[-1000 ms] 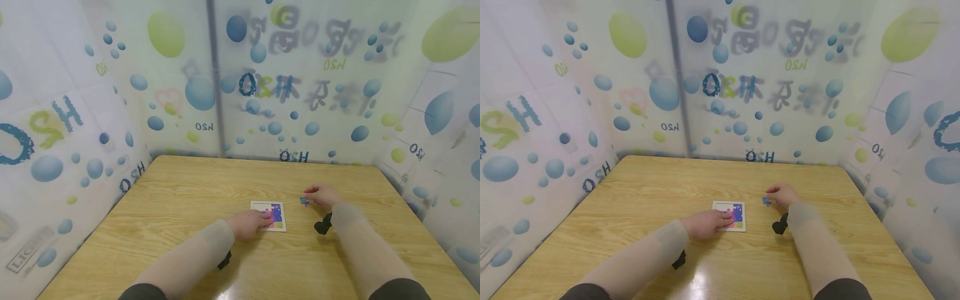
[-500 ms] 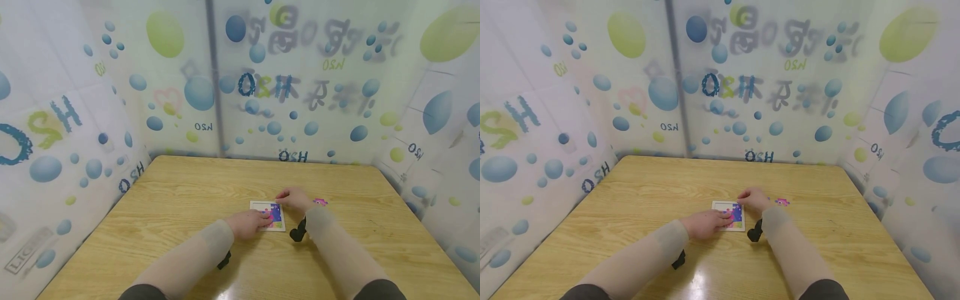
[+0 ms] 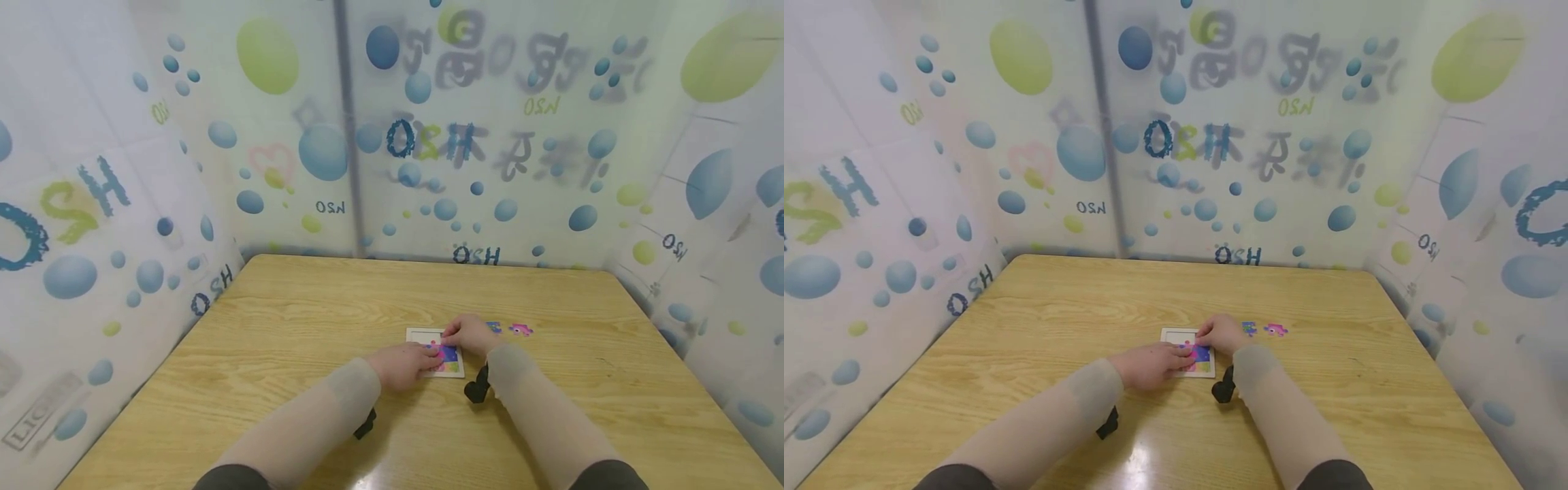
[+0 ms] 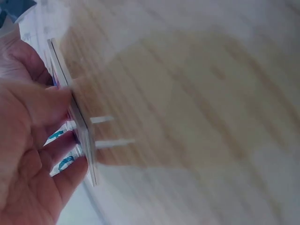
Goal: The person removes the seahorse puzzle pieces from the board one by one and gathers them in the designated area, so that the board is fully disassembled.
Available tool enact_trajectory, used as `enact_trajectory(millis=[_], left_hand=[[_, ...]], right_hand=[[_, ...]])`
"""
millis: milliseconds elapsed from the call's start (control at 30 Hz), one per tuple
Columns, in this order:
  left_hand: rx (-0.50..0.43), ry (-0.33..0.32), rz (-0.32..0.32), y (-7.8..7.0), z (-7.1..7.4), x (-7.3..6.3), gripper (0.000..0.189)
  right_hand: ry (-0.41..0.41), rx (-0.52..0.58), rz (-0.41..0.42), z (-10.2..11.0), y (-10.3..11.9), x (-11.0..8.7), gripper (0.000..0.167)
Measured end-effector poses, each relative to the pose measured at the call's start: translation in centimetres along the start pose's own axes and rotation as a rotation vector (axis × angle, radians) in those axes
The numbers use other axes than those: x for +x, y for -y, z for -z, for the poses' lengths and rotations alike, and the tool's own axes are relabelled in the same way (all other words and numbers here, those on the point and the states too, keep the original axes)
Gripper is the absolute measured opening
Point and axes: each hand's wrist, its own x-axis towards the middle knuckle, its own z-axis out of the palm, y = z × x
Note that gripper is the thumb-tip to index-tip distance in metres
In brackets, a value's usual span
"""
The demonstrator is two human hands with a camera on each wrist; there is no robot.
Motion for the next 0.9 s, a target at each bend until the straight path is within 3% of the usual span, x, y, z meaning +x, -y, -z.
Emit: enact_trajectory(millis=[200,467,667,900], left_hand=[[-0.004,-0.028,0.015,-0.1,-0.1,0.7,0.042],[0.227,-0.063,0.019,-1.1,-0.6,1.2,0.043],[0.201,-0.061,0.056,-1.5,-0.6,1.3,0.042],[0.163,-0.063,-0.011,-1.6,-0.6,1.6,0.041]], right_hand=[[-0.011,-0.005,-0.013,-0.1,0.1,-0.2,0.009],[-0.011,-0.016,0.006,-0.1,0.2,-0.2,0.008],[-0.001,-0.092,0.05,0.0,-0.2,0.1,0.009],[0.003,-0.093,0.047,0.1,-0.5,0.3,0.01]])
